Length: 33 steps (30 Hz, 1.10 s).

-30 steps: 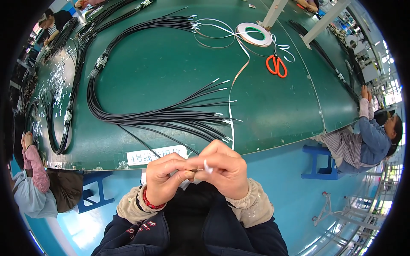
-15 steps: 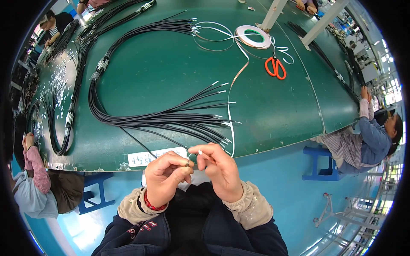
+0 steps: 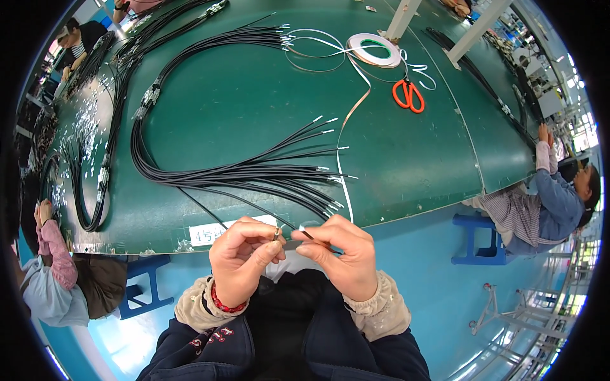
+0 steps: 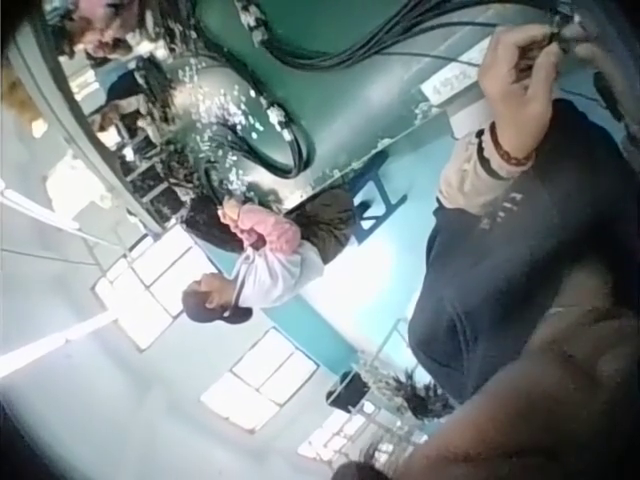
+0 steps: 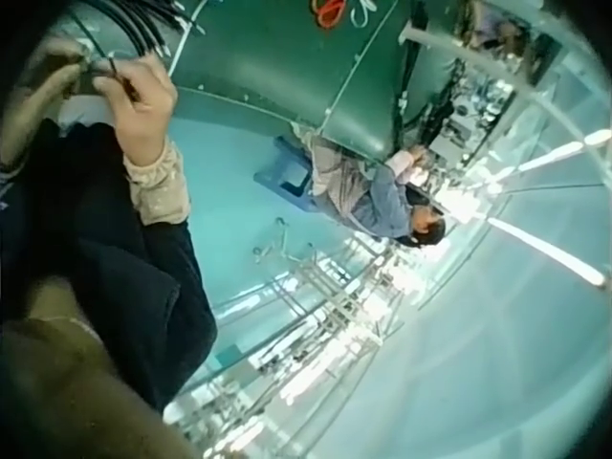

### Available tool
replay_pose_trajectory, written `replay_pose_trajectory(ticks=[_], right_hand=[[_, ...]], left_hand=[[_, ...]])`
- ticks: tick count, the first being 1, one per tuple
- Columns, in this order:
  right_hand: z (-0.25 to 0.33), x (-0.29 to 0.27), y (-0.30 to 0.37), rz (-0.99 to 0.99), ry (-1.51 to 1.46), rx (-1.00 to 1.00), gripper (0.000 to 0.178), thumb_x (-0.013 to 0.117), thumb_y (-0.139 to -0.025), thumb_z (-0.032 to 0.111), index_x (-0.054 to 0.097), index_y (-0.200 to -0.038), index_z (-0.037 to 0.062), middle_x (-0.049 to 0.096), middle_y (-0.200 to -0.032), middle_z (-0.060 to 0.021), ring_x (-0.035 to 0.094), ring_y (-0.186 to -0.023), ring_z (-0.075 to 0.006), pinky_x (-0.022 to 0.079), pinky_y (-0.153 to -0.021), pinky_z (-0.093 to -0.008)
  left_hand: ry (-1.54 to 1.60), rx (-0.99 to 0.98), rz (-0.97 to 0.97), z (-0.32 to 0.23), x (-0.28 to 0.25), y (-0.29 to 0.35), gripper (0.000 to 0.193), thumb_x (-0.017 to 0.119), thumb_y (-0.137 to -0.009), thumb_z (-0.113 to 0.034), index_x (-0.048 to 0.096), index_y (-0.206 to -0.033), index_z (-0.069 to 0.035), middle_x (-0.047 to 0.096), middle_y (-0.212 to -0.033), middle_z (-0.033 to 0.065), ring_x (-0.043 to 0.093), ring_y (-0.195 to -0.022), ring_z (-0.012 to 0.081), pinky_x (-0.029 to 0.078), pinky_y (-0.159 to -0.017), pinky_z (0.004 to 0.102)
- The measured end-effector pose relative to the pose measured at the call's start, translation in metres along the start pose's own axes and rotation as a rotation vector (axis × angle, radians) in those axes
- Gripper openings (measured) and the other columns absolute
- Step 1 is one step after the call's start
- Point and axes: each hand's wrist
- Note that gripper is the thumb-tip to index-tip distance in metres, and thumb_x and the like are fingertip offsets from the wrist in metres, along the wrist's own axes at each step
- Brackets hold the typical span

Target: The person wraps tape around the ends of several wires by hand, then gathers them into a bundle and trims the excess tape with shears.

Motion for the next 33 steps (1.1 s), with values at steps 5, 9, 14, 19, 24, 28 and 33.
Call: replay_pose_trajectory(ticks=[5, 9, 14, 19, 24, 28, 33], right_hand=[[0.004, 0.007, 0.001, 0.006, -0.083, 0.103, 0.013, 0.062, -0.084, 0.008, 0.064, -0.086, -0.0041, 0.054, -0.071, -0.0076, 0.052, -0.058, -0.0118, 0.041, -0.051, -0.0227], [0.005, 0.006, 0.000, 0.076, -0.007, 0.137, 0.013, 0.063, -0.084, 0.009, 0.063, -0.083, -0.0045, 0.055, -0.073, -0.0078, 0.054, -0.059, -0.0124, 0.042, -0.051, -0.0232], [-0.001, 0.013, 0.003, 0.114, 0.016, 0.110, 0.010, 0.063, -0.083, 0.006, 0.064, -0.089, -0.0017, 0.057, -0.071, -0.0070, 0.054, -0.059, -0.0125, 0.043, -0.052, -0.0242], [0.005, 0.016, 0.001, 0.100, 0.096, 0.057, 0.015, 0.064, -0.080, 0.003, 0.063, -0.095, -0.0007, 0.058, -0.076, -0.0074, 0.056, -0.062, -0.0135, 0.045, -0.054, -0.0236], [0.013, 0.022, 0.000, -0.097, -0.070, 0.112, 0.025, 0.065, -0.077, -0.001, 0.061, -0.102, -0.0002, 0.060, -0.087, -0.0093, 0.059, -0.072, -0.0161, 0.048, -0.059, -0.0240], [0.012, 0.015, -0.004, -0.063, -0.038, 0.023, 0.022, 0.066, -0.077, -0.001, 0.063, -0.099, -0.0004, 0.060, -0.090, -0.0116, 0.060, -0.076, -0.0169, 0.050, -0.062, -0.0253], [0.006, 0.006, -0.003, 0.034, 0.114, -0.116, 0.020, 0.067, -0.075, -0.002, 0.064, -0.095, -0.0002, 0.061, -0.090, -0.0114, 0.060, -0.076, -0.0158, 0.049, -0.063, -0.0255]], left_hand=[[-0.043, -0.023, 0.018, -0.001, 0.000, -0.001, 0.015, 0.060, -0.082, 0.007, 0.057, -0.096, 0.007, 0.055, -0.088, 0.0105, 0.060, -0.072, 0.0130, 0.049, -0.059, 0.0208], [-0.076, -0.011, 0.031, -0.003, -0.001, -0.003, 0.013, 0.062, -0.080, 0.007, 0.059, -0.092, 0.006, 0.055, -0.088, 0.0095, 0.059, -0.073, 0.0115, 0.049, -0.061, 0.0200], [-0.050, -0.075, 0.057, -0.003, -0.002, -0.003, 0.011, 0.064, -0.077, 0.007, 0.062, -0.088, 0.005, 0.055, -0.087, 0.0084, 0.057, -0.072, 0.0095, 0.048, -0.062, 0.0192], [-0.065, -0.064, 0.064, 0.003, -0.007, -0.001, 0.012, 0.065, -0.077, 0.007, 0.063, -0.089, 0.005, 0.055, -0.086, 0.0075, 0.056, -0.070, 0.0088, 0.047, -0.061, 0.0188], [-0.049, -0.073, -0.005, 0.003, -0.004, -0.002, 0.010, 0.069, -0.074, 0.002, 0.066, -0.083, 0.000, 0.057, -0.072, 0.0039, 0.053, -0.062, 0.0079, 0.043, -0.054, 0.0199], [-0.053, -0.073, 0.024, 0.004, -0.005, -0.003, 0.010, 0.069, -0.074, 0.002, 0.066, -0.084, 0.000, 0.058, -0.072, 0.0042, 0.054, -0.063, 0.0088, 0.043, -0.054, 0.0203], [-0.068, -0.050, 0.032, 0.004, -0.004, -0.005, 0.011, 0.069, -0.074, 0.002, 0.067, -0.085, 0.000, 0.059, -0.071, 0.0052, 0.055, -0.063, 0.0099, 0.044, -0.054, 0.0207]])
Point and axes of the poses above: each hand's wrist, its own y-axis away from the middle knuckle, its own x-axis out of the palm, z = x × y
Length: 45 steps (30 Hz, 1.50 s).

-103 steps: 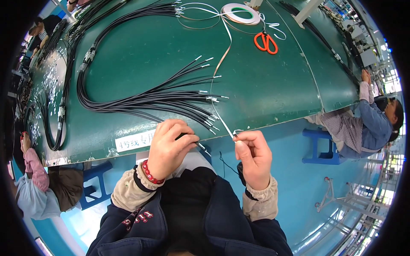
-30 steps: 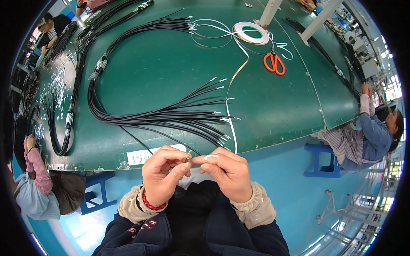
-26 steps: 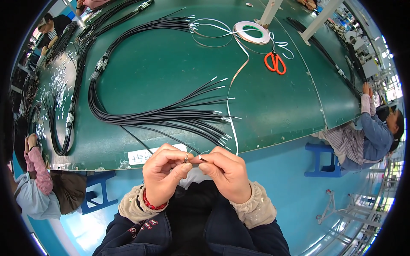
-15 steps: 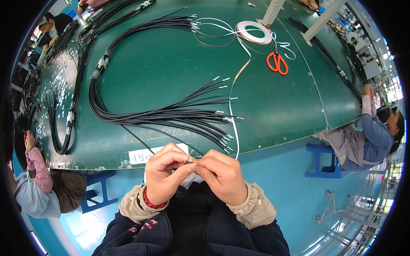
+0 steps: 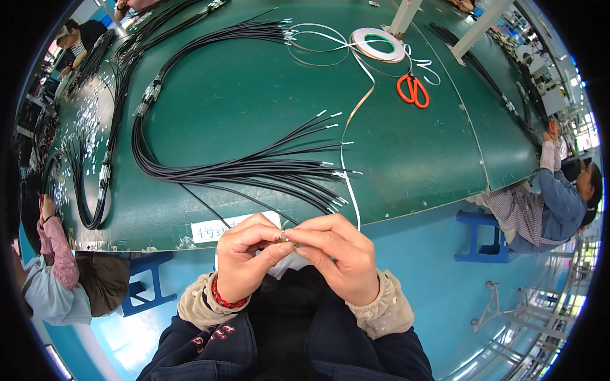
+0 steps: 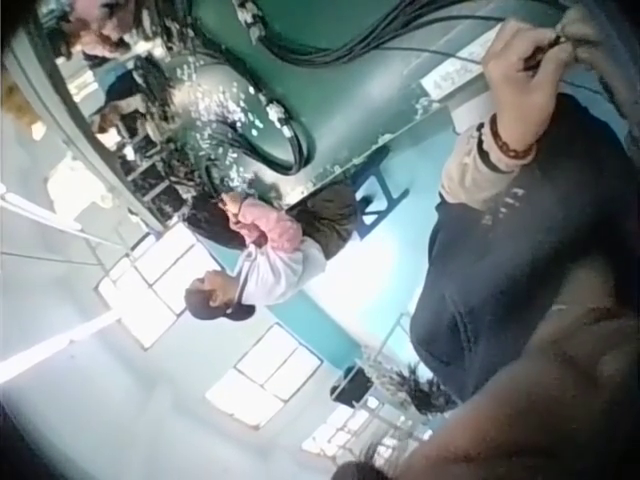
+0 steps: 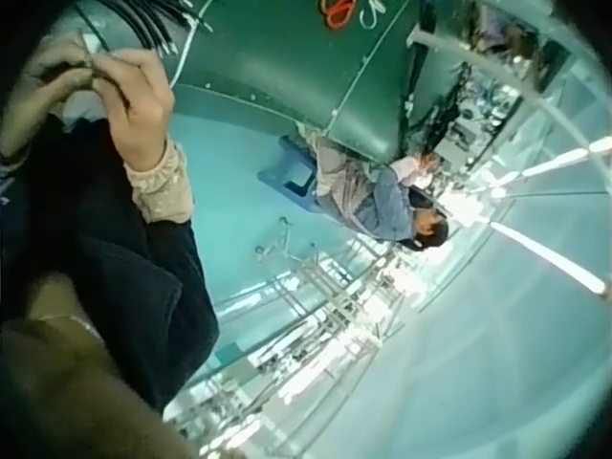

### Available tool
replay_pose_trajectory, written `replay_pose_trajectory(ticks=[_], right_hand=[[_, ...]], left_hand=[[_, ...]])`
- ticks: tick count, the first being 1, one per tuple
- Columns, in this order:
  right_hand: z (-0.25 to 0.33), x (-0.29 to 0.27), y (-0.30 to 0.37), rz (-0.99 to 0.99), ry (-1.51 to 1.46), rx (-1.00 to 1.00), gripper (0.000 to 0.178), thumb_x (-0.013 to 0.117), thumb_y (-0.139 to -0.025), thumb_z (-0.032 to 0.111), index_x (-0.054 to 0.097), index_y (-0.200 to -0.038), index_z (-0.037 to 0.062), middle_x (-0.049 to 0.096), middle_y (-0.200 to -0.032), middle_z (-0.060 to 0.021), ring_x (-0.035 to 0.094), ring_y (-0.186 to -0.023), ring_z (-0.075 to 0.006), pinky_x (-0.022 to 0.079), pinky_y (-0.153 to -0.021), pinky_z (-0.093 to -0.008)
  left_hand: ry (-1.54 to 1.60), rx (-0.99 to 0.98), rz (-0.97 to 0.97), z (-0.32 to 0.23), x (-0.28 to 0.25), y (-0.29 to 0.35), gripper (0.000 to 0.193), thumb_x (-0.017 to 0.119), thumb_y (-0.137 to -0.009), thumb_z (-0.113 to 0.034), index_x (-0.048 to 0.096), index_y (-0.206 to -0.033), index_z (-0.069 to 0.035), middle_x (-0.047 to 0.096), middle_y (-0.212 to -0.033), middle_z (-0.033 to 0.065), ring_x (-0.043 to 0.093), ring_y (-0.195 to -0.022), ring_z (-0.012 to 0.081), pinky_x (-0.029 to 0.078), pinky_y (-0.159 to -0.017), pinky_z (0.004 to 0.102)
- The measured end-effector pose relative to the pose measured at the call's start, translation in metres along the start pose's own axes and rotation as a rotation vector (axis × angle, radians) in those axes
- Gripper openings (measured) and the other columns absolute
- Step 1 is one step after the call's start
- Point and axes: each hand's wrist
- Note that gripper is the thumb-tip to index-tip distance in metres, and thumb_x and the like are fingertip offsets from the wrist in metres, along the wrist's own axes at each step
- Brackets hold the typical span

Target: The person wraps tape around the ends of several wires by hand, then gathers them into a bundle and trims the excess tape with shears.

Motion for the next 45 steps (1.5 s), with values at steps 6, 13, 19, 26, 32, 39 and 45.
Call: replay_pose_trajectory(ticks=[6, 13, 19, 26, 32, 39, 45], right_hand=[[-0.001, -0.001, 0.000, -0.034, -0.013, 0.013, 0.019, 0.068, -0.074, -0.003, 0.064, -0.092, 0.0005, 0.059, -0.085, -0.0090, 0.058, -0.072, -0.0142, 0.047, -0.060, -0.0240], [-0.002, -0.001, 0.002, -0.057, -0.029, 0.077, 0.016, 0.069, -0.074, -0.002, 0.065, -0.089, 0.0010, 0.055, -0.079, -0.0063, 0.051, -0.066, -0.0110, 0.041, -0.056, -0.0217], [-0.006, 0.001, 0.002, -0.117, -0.177, 0.144, 0.013, 0.071, -0.073, 0.000, 0.066, -0.084, 0.0029, 0.052, -0.078, -0.0039, 0.048, -0.062, -0.0085, 0.038, -0.053, -0.0206], [-0.008, -0.002, 0.003, -0.123, -0.296, 0.125, 0.014, 0.075, -0.070, 0.004, 0.063, -0.078, 0.0033, 0.052, -0.077, -0.0029, 0.047, -0.062, -0.0080, 0.036, -0.051, -0.0205], [-0.006, -0.005, 0.001, -0.051, -0.241, 0.115, 0.017, 0.076, -0.069, 0.007, 0.061, -0.076, 0.0034, 0.053, -0.078, -0.0031, 0.047, -0.063, -0.0083, 0.037, -0.051, -0.0207], [-0.001, -0.010, -0.009, -0.009, -0.179, 0.008, 0.016, 0.074, -0.073, 0.007, 0.060, -0.080, 0.0033, 0.060, -0.089, -0.0079, 0.053, -0.068, -0.0084, 0.041, -0.053, -0.0196], [0.002, -0.011, -0.008, 0.012, -0.222, 0.045, 0.013, 0.071, -0.076, 0.004, 0.059, -0.081, 0.0024, 0.063, -0.092, -0.0102, 0.055, -0.069, -0.0083, 0.042, -0.054, -0.0188]], left_hand=[[-0.003, -0.042, 0.004, -0.002, 0.001, 0.001, 0.012, 0.069, -0.074, 0.001, 0.067, -0.085, 0.000, 0.060, -0.071, 0.0062, 0.056, -0.064, 0.0112, 0.044, -0.054, 0.0215], [-0.030, -0.036, 0.035, 0.000, -0.001, 0.001, 0.013, 0.070, -0.074, 0.000, 0.067, -0.087, 0.000, 0.061, -0.071, 0.0063, 0.056, -0.063, 0.0126, 0.043, -0.055, 0.0224], [0.025, 0.030, 0.062, -0.003, -0.002, 0.000, 0.011, 0.062, -0.080, 0.004, 0.063, -0.091, 0.006, 0.057, -0.084, 0.0111, 0.058, -0.065, 0.0128, 0.047, -0.054, 0.0212], [0.109, 0.065, 0.010, -0.002, -0.001, 0.000, 0.014, 0.062, -0.079, 0.006, 0.062, -0.093, 0.006, 0.055, -0.088, 0.0123, 0.059, -0.068, 0.0142, 0.050, -0.055, 0.0211], [-0.013, 0.095, -0.016, -0.005, 0.003, 0.001, 0.019, 0.064, -0.075, 0.011, 0.062, -0.093, 0.006, 0.056, -0.086, 0.0114, 0.059, -0.066, 0.0137, 0.050, -0.055, 0.0205], [-0.220, 0.224, -0.128, -0.007, 0.009, 0.004, 0.025, 0.071, -0.068, 0.009, 0.063, -0.091, 0.003, 0.060, -0.078, 0.0096, 0.060, -0.063, 0.0137, 0.049, -0.053, 0.0217], [-0.349, 0.410, -0.168, -0.006, 0.011, 0.003, 0.030, 0.073, -0.065, 0.010, 0.062, -0.091, 0.000, 0.063, -0.077, 0.0077, 0.059, -0.062, 0.0129, 0.047, -0.053, 0.0217]])
Point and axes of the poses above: each hand's wrist, its own y-axis away from the middle knuckle, its own x-axis out of the palm, z = x × y
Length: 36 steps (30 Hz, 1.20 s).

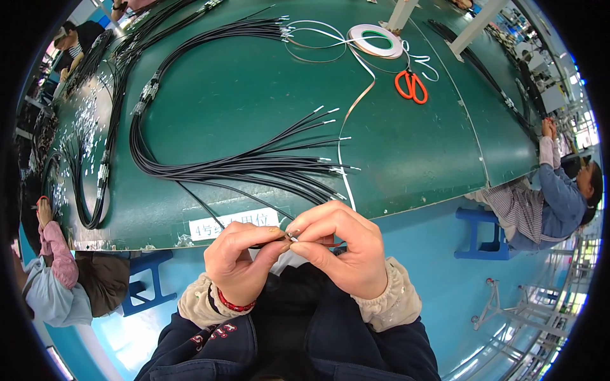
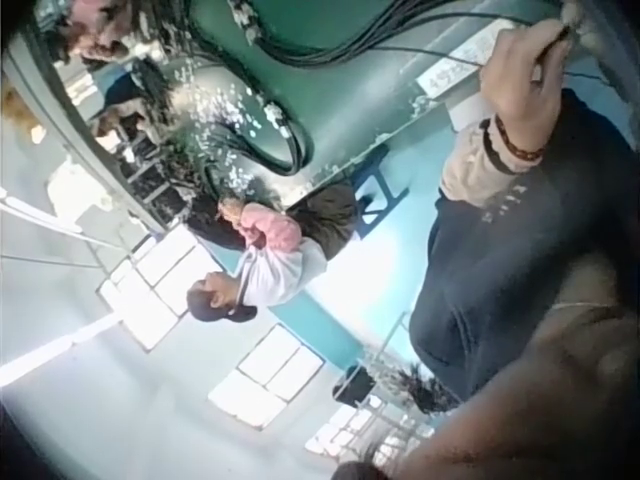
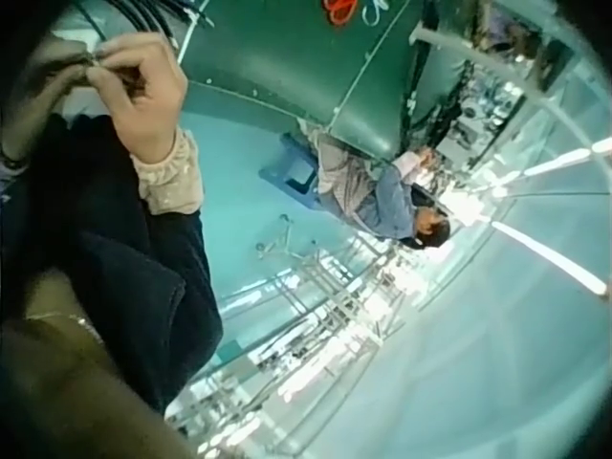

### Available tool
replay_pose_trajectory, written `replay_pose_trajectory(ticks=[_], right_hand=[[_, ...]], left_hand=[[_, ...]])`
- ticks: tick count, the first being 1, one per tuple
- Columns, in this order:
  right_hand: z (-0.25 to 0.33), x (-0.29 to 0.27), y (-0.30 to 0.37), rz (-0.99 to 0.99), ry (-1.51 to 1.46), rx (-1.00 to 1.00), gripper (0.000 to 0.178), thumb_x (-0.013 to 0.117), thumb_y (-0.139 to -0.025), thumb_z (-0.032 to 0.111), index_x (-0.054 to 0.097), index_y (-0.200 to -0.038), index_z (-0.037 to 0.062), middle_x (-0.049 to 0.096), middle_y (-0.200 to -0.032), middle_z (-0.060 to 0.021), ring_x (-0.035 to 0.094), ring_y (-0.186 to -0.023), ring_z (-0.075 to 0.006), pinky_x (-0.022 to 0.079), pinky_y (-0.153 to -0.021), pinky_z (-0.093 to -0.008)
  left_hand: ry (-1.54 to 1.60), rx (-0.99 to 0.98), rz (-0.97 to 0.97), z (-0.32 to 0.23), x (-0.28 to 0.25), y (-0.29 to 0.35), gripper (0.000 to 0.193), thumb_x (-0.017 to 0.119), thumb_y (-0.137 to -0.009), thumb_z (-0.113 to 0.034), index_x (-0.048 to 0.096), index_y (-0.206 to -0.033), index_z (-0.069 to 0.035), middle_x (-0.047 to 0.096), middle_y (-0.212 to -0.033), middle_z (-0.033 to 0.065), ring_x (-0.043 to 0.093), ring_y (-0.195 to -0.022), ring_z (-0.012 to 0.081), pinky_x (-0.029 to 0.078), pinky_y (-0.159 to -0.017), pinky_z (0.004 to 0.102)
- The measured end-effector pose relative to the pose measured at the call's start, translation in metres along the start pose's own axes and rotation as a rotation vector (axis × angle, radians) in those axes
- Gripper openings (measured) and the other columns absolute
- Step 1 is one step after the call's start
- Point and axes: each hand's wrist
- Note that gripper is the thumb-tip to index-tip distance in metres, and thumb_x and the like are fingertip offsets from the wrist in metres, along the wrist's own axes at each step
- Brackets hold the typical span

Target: The person wraps tape around the ends of several wires by hand, then gathers them into a bundle and trims the excess tape with shears.

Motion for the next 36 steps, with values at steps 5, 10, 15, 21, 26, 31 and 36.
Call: replay_pose_trajectory(ticks=[5, 10, 15, 21, 26, 31, 36], right_hand=[[-0.001, 0.002, 0.001, -0.038, -0.035, 0.024, 0.011, 0.069, -0.076, 0.002, 0.059, -0.081, 0.0019, 0.064, -0.089, -0.0096, 0.054, -0.066, -0.0079, 0.042, -0.054, -0.0190], [-0.002, 0.002, 0.001, -0.047, -0.040, 0.031, 0.011, 0.068, -0.076, 0.000, 0.059, -0.080, 0.0021, 0.064, -0.089, -0.0096, 0.053, -0.065, -0.0077, 0.042, -0.054, -0.0192], [-0.004, 0.003, 0.001, -0.068, -0.037, 0.028, 0.011, 0.067, -0.075, -0.003, 0.059, -0.079, 0.0021, 0.064, -0.088, -0.0091, 0.053, -0.064, -0.0077, 0.041, -0.054, -0.0195], [-0.003, -0.001, 0.000, -0.064, -0.024, 0.047, 0.012, 0.066, -0.075, -0.004, 0.056, -0.079, 0.0017, 0.063, -0.087, -0.0104, 0.053, -0.065, -0.0088, 0.043, -0.055, -0.0205], [-0.004, -0.006, 0.000, -0.020, -0.003, 0.042, 0.014, 0.063, -0.077, -0.006, 0.052, -0.082, 0.0009, 0.060, -0.088, -0.0133, 0.055, -0.069, -0.0108, 0.045, -0.058, -0.0223], [-0.004, -0.007, -0.001, -0.047, -0.020, 0.045, 0.014, 0.064, -0.076, -0.007, 0.053, -0.081, 0.0008, 0.060, -0.089, -0.0131, 0.055, -0.069, -0.0107, 0.044, -0.057, -0.0220], [-0.004, -0.003, -0.003, -0.138, -0.038, 0.001, 0.013, 0.067, -0.072, -0.006, 0.058, -0.077, 0.0019, 0.063, -0.085, -0.0082, 0.049, -0.059, -0.0056, 0.039, -0.050, -0.0183]], left_hand=[[-0.005, 0.050, 0.000, 0.001, 0.001, 0.001, 0.030, 0.073, -0.065, 0.011, 0.061, -0.091, 0.000, 0.063, -0.079, 0.0091, 0.061, -0.064, 0.0142, 0.048, -0.056, 0.0227], [0.010, 0.060, 0.023, 0.003, 0.001, 0.004, 0.030, 0.070, -0.067, 0.014, 0.061, -0.092, 0.000, 0.062, -0.080, 0.0102, 0.063, -0.066, 0.0155, 0.051, -0.057, 0.0235], [-0.011, 0.075, 0.055, 0.005, 0.002, 0.005, 0.029, 0.068, -0.069, 0.015, 0.061, -0.093, -0.001, 0.061, -0.081, 0.0104, 0.063, -0.066, 0.0157, 0.052, -0.057, 0.0236], [0.013, 0.047, 0.057, 0.005, 0.007, 0.003, 0.029, 0.067, -0.069, 0.016, 0.062, -0.093, 0.000, 0.060, -0.081, 0.0101, 0.063, -0.066, 0.0153, 0.052, -0.056, 0.0231], [0.040, 0.001, 0.068, 0.005, 0.011, 0.001, 0.029, 0.066, -0.070, 0.015, 0.062, -0.094, 0.000, 0.059, -0.081, 0.0099, 0.062, -0.065, 0.0147, 0.051, -0.055, 0.0221], [0.025, -0.008, 0.044, 0.004, 0.018, 0.001, 0.028, 0.066, -0.070, 0.014, 0.062, -0.094, 0.000, 0.059, -0.082, 0.0099, 0.062, -0.065, 0.0144, 0.050, -0.054, 0.0213], [-0.024, -0.001, 0.049, 0.003, 0.019, 0.002, 0.024, 0.065, -0.073, 0.013, 0.061, -0.094, 0.002, 0.056, -0.084, 0.0100, 0.061, -0.064, 0.0138, 0.048, -0.052, 0.0203]])
Point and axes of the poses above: each hand's wrist, its own y-axis away from the middle knuckle, its own x-axis out of the palm, z = x × y
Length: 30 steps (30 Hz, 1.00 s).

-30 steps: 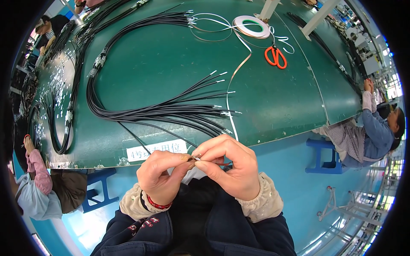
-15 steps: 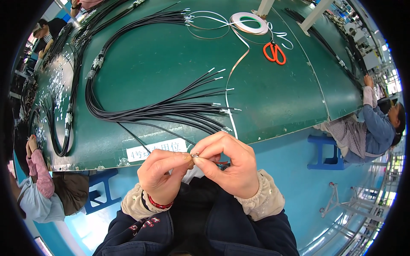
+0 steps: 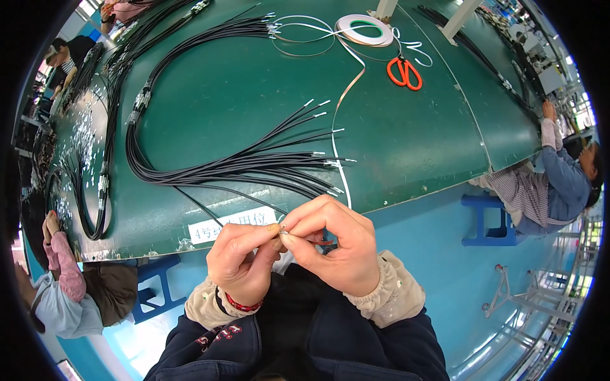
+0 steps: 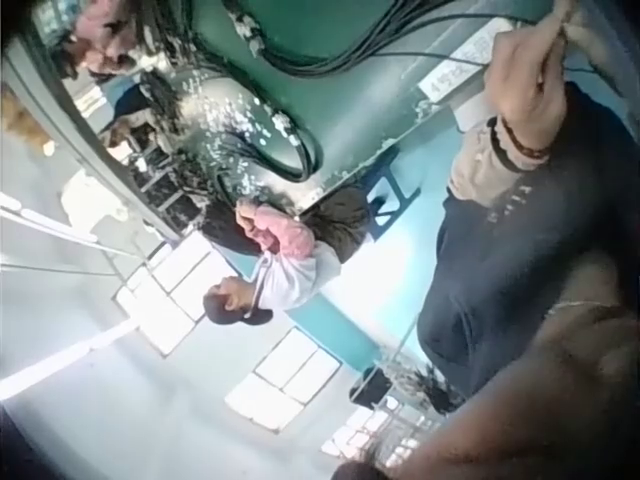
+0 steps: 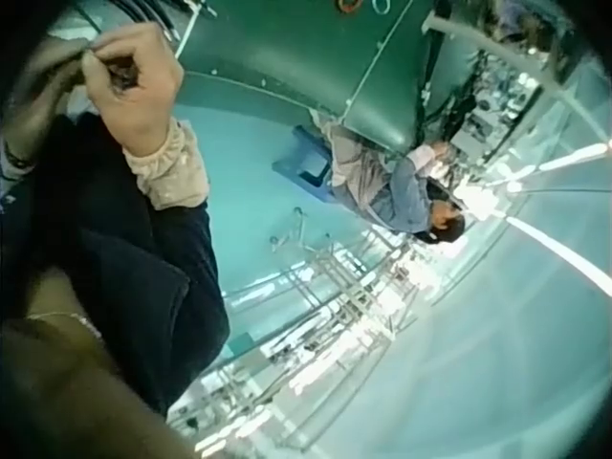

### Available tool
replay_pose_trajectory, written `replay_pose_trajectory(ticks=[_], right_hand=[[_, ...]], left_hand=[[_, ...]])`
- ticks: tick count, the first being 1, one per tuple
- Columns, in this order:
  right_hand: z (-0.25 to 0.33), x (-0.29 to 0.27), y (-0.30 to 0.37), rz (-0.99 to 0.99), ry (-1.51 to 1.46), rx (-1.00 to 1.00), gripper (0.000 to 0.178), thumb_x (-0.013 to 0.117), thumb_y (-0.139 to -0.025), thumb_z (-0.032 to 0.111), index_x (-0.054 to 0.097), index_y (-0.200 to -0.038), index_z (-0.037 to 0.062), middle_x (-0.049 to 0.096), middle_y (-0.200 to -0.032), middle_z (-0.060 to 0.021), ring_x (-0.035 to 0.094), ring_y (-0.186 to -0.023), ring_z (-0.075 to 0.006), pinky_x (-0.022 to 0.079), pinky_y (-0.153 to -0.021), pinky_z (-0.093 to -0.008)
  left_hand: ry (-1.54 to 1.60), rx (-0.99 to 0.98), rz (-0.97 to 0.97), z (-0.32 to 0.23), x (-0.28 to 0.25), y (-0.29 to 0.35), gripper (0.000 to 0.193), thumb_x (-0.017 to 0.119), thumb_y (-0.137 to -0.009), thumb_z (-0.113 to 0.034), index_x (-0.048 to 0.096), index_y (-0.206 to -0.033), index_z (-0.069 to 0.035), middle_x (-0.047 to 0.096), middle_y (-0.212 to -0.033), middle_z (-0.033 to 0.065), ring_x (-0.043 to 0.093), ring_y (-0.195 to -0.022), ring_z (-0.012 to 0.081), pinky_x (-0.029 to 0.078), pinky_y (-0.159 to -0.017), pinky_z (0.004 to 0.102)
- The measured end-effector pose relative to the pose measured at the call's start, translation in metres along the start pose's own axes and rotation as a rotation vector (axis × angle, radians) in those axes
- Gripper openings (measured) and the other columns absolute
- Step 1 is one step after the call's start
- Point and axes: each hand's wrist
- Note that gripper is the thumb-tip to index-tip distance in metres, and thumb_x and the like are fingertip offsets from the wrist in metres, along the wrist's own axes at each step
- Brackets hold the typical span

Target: The person wraps tape around the ends of several wires by hand, then gathers them into a bundle and trims the excess tape with shears.

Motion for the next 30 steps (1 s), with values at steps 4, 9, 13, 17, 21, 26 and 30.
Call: replay_pose_trajectory(ticks=[4, 9, 13, 17, 21, 26, 30], right_hand=[[0.000, 0.001, 0.002, 0.012, 0.017, -0.001, 0.013, 0.069, -0.073, -0.004, 0.058, -0.077, 0.0016, 0.064, -0.086, -0.0090, 0.054, -0.061, -0.0069, 0.042, -0.050, -0.0186], [0.003, 0.002, 0.002, 0.052, 0.083, -0.045, 0.016, 0.071, -0.074, 0.002, 0.057, -0.081, 0.0018, 0.063, -0.085, -0.0126, 0.060, -0.069, -0.0132, 0.046, -0.055, -0.0225], [0.006, 0.001, 0.000, 0.060, 0.174, -0.090, 0.017, 0.073, -0.073, 0.004, 0.058, -0.080, 0.0016, 0.065, -0.081, -0.0115, 0.062, -0.066, -0.0140, 0.048, -0.055, -0.0229], [0.005, 0.002, -0.002, 0.036, 0.204, -0.115, 0.015, 0.073, -0.072, 0.004, 0.059, -0.078, 0.0011, 0.065, -0.077, -0.0098, 0.063, -0.064, -0.0135, 0.050, -0.053, -0.0230], [0.000, 0.005, -0.002, 0.018, 0.145, -0.078, 0.015, 0.073, -0.073, 0.004, 0.059, -0.078, 0.0013, 0.064, -0.080, -0.0099, 0.062, -0.065, -0.0122, 0.049, -0.053, -0.0221], [-0.004, 0.006, -0.003, 0.030, 0.043, -0.038, 0.013, 0.071, -0.075, 0.004, 0.059, -0.078, 0.0014, 0.061, -0.084, -0.0085, 0.058, -0.064, -0.0098, 0.046, -0.051, -0.0201], [-0.003, 0.006, 0.002, 0.010, -0.011, 0.019, 0.012, 0.071, -0.075, 0.004, 0.060, -0.081, 0.0014, 0.059, -0.083, -0.0070, 0.055, -0.062, -0.0094, 0.044, -0.051, -0.0204]], left_hand=[[0.091, -0.055, -0.028, -0.002, 0.001, 0.001, 0.018, 0.062, -0.077, 0.011, 0.058, -0.093, 0.004, 0.053, -0.086, 0.0098, 0.059, -0.061, 0.0129, 0.046, -0.050, 0.0195], [0.250, -0.192, -0.070, -0.006, 0.001, 0.002, 0.016, 0.059, -0.081, 0.009, 0.059, -0.096, 0.003, 0.055, -0.085, 0.0096, 0.059, -0.062, 0.0119, 0.047, -0.050, 0.0196], [0.322, -0.213, -0.076, -0.005, 0.000, 0.002, 0.014, 0.057, -0.083, 0.008, 0.058, -0.096, 0.004, 0.052, -0.086, 0.0094, 0.058, -0.062, 0.0115, 0.046, -0.049, 0.0190], [0.370, -0.237, -0.080, -0.005, 0.000, 0.004, 0.014, 0.057, -0.083, 0.008, 0.058, -0.096, 0.004, 0.052, -0.086, 0.0091, 0.059, -0.062, 0.0118, 0.047, -0.049, 0.0192], [0.379, -0.270, -0.060, -0.004, -0.002, 0.005, 0.008, 0.056, -0.084, 0.006, 0.055, -0.091, 0.007, 0.049, -0.086, 0.0102, 0.059, -0.059, 0.0142, 0.047, -0.049, 0.0207], [0.509, -0.330, -0.028, -0.002, -0.004, 0.003, 0.009, 0.057, -0.084, 0.004, 0.055, -0.092, 0.008, 0.052, -0.083, 0.0110, 0.061, -0.060, 0.0165, 0.048, -0.049, 0.0213], [0.568, -0.380, 0.019, -0.001, -0.009, 0.002, 0.009, 0.058, -0.083, 0.005, 0.056, -0.092, 0.007, 0.055, -0.082, 0.0112, 0.061, -0.062, 0.0160, 0.049, -0.051, 0.0211]])
Point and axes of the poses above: each hand's wrist, its own y-axis away from the middle knuckle, its own x-axis out of the palm, z = x × y
